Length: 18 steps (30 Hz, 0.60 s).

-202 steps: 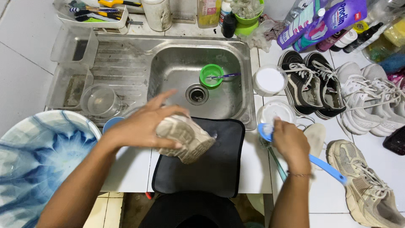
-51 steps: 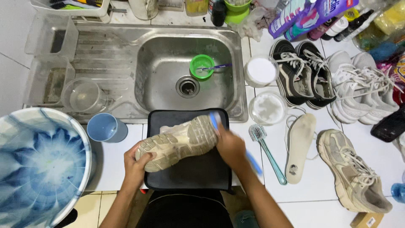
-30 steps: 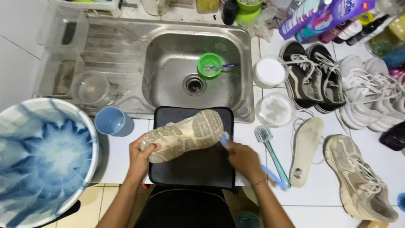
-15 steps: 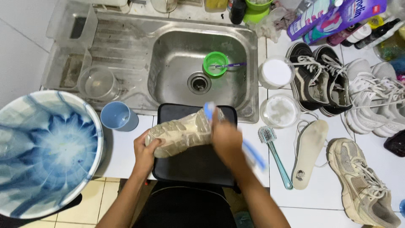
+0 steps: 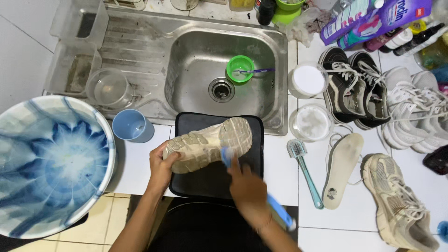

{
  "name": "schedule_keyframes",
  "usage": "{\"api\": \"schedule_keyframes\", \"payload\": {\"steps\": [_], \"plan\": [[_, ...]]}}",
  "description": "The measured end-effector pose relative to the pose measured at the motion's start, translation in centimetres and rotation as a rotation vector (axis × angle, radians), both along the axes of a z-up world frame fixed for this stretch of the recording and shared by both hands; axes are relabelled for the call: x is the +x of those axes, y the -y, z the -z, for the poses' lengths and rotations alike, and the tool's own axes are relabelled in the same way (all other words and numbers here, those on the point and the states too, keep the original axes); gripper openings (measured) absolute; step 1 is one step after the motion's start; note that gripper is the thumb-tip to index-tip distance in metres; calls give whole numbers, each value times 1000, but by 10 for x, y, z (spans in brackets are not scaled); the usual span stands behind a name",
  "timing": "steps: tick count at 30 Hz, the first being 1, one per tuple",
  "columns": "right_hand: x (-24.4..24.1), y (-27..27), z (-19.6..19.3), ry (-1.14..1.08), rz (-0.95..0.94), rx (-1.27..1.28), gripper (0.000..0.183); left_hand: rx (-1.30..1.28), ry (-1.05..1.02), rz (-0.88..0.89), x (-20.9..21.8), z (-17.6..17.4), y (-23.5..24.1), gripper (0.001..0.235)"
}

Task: The person scrubs a beige sneaker with a blue toothbrush over a kitchen sink, focusing on the sole and upper surfaces. They rinse the shoe with water from a blue cup and continue scrubbing different areas, including the insole and laces.

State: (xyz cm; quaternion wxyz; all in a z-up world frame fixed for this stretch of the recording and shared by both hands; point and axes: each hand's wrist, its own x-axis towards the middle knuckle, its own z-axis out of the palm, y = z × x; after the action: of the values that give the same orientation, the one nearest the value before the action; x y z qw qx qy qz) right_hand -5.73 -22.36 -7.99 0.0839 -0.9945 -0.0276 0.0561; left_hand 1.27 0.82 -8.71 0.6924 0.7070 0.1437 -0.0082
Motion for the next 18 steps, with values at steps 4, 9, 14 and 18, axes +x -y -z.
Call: {"api": "schedule_keyframes", "payload": {"steps": [4,9,14,18], "plan": [[35,-6,-4,177,-36,-22,52,11,-17,36,-5,1,-3,28],[76,-25,-9,654,-86,-189,41,12,-12,25,-7,23,-7,35],[13,-7,-5,331,-93,-7,40,-24,-33,17,-9,11,-4,37],[75,-14,-7,627,-144,-206,41,33,5,92,-15,14,-8,42]]}}
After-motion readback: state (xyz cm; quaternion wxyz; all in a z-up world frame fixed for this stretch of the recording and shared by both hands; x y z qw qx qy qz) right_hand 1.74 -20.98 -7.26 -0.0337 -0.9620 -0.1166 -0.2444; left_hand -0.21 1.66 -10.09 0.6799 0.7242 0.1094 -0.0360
